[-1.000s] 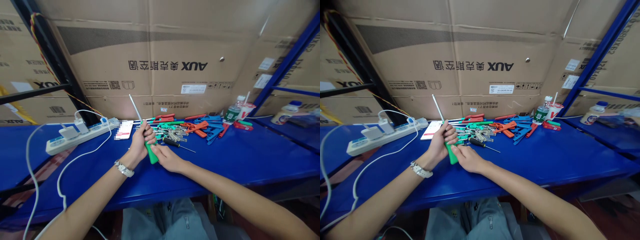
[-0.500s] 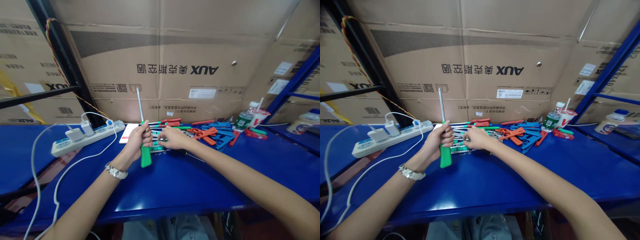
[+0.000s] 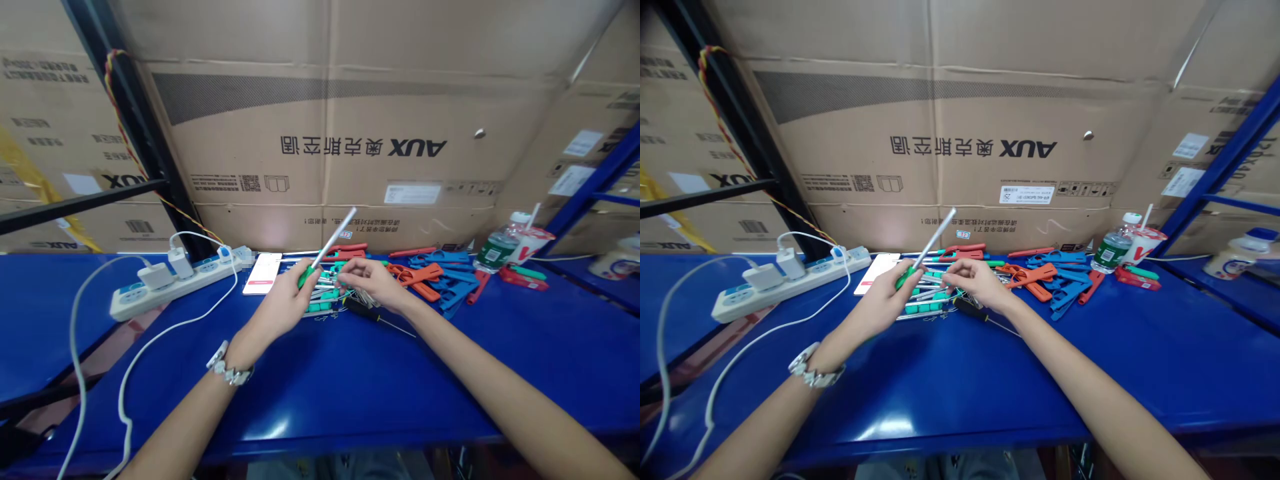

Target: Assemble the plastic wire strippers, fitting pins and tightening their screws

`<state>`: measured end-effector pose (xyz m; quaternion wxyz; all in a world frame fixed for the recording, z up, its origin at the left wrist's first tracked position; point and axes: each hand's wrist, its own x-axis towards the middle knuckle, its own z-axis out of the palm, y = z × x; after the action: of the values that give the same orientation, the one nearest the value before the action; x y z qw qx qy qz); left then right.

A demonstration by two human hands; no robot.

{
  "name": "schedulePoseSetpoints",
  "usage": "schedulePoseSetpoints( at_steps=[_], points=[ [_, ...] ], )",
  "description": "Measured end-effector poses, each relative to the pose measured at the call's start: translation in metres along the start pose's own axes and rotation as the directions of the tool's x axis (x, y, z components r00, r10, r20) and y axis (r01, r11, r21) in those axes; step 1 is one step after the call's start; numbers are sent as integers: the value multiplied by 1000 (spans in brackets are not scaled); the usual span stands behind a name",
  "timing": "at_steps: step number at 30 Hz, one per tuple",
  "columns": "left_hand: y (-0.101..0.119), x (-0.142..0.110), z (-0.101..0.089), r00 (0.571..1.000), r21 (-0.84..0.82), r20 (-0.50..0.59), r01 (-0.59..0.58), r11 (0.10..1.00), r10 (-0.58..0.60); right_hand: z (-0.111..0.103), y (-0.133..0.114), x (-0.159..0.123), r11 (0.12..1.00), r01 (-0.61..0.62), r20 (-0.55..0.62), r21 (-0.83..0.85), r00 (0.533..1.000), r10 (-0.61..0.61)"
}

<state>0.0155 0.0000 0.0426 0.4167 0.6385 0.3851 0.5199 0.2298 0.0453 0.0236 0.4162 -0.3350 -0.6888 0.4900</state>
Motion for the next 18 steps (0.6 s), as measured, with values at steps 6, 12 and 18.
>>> schedulePoseSetpoints(
  at_steps=[6,12,18],
  points=[
    [-13,-8,0,988,484,85,-151,862,125,-24,12,-23,891,-85,-240,446,948,211],
    [-18,-13,-2,969,923,216,-163,347,-118,-18,10,-20,845,28,-398,534,890,222],
    [-17,-12,-4,938,946,286,-244,214,-198,-11,11,-23,955,78,-519,286,850,86]
  ],
)
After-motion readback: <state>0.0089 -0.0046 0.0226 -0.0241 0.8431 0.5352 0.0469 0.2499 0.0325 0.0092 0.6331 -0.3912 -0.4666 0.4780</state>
